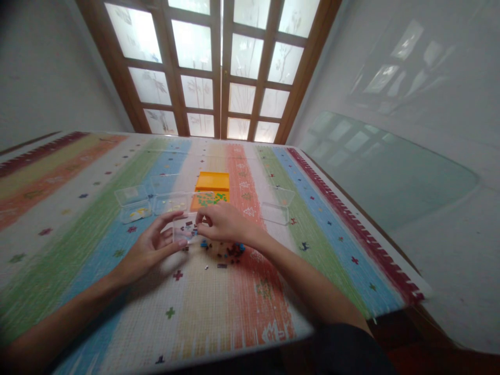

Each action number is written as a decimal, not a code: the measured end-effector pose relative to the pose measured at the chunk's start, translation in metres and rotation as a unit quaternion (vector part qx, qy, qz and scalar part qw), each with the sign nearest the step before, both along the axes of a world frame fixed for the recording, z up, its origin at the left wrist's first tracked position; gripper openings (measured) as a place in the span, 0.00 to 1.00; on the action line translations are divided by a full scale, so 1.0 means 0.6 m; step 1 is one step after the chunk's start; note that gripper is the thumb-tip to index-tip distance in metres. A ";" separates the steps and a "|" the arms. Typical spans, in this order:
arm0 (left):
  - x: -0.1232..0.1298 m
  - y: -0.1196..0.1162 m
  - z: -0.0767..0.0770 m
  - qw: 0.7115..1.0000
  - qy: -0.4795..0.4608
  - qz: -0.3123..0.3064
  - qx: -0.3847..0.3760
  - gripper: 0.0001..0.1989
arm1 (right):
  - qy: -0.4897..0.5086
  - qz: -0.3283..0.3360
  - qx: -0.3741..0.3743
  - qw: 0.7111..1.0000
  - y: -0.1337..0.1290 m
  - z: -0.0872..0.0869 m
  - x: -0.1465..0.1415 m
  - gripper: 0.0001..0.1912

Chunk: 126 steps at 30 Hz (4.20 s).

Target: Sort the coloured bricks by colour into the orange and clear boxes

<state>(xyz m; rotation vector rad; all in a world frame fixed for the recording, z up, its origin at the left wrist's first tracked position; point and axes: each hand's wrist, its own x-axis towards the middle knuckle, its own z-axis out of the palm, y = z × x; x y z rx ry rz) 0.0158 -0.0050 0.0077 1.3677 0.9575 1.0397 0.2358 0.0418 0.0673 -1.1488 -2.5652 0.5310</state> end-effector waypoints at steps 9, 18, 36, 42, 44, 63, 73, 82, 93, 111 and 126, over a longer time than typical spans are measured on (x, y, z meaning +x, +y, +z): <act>-0.011 0.017 0.008 0.996 0.001 0.086 0.021 0.31 | 0.038 0.057 0.031 0.997 -0.005 -0.020 -0.002 0.11; -0.017 0.028 0.007 0.991 0.001 0.137 0.011 0.32 | -0.160 0.076 0.076 0.981 -0.009 -0.062 -0.028 0.13; -0.019 0.027 0.010 0.991 -0.002 0.131 0.020 0.32 | -0.172 0.063 0.064 0.981 -0.022 -0.075 -0.036 0.16; -0.019 0.027 0.011 0.991 -0.001 0.131 0.017 0.31 | -0.166 0.062 0.069 0.982 -0.020 -0.078 -0.034 0.17; -0.019 0.027 0.011 0.991 -0.001 0.131 0.012 0.31 | -0.169 0.069 0.070 0.981 -0.019 -0.076 -0.034 0.15; -0.021 0.029 0.006 0.992 -0.002 0.123 0.015 0.33 | -0.149 0.087 0.099 0.980 -0.013 -0.085 -0.032 0.14; -0.019 0.027 0.009 0.993 -0.002 0.117 0.011 0.33 | -0.171 0.073 0.089 0.978 -0.013 -0.080 -0.033 0.14; -0.020 0.029 0.005 0.993 0.004 0.118 0.008 0.32 | -0.168 0.098 0.109 0.975 -0.010 -0.093 -0.033 0.12; -0.006 0.017 -0.016 0.999 -0.022 0.037 -0.010 0.33 | 0.050 0.096 0.104 0.989 0.006 -0.056 -0.012 0.11; -0.001 0.009 -0.018 1.000 -0.011 -0.004 -0.018 0.31 | -0.029 0.093 0.124 0.988 -0.003 -0.051 -0.014 0.10; -0.020 0.032 -0.011 0.996 0.008 0.089 0.014 0.32 | -0.191 0.101 0.092 0.972 -0.034 -0.080 -0.052 0.13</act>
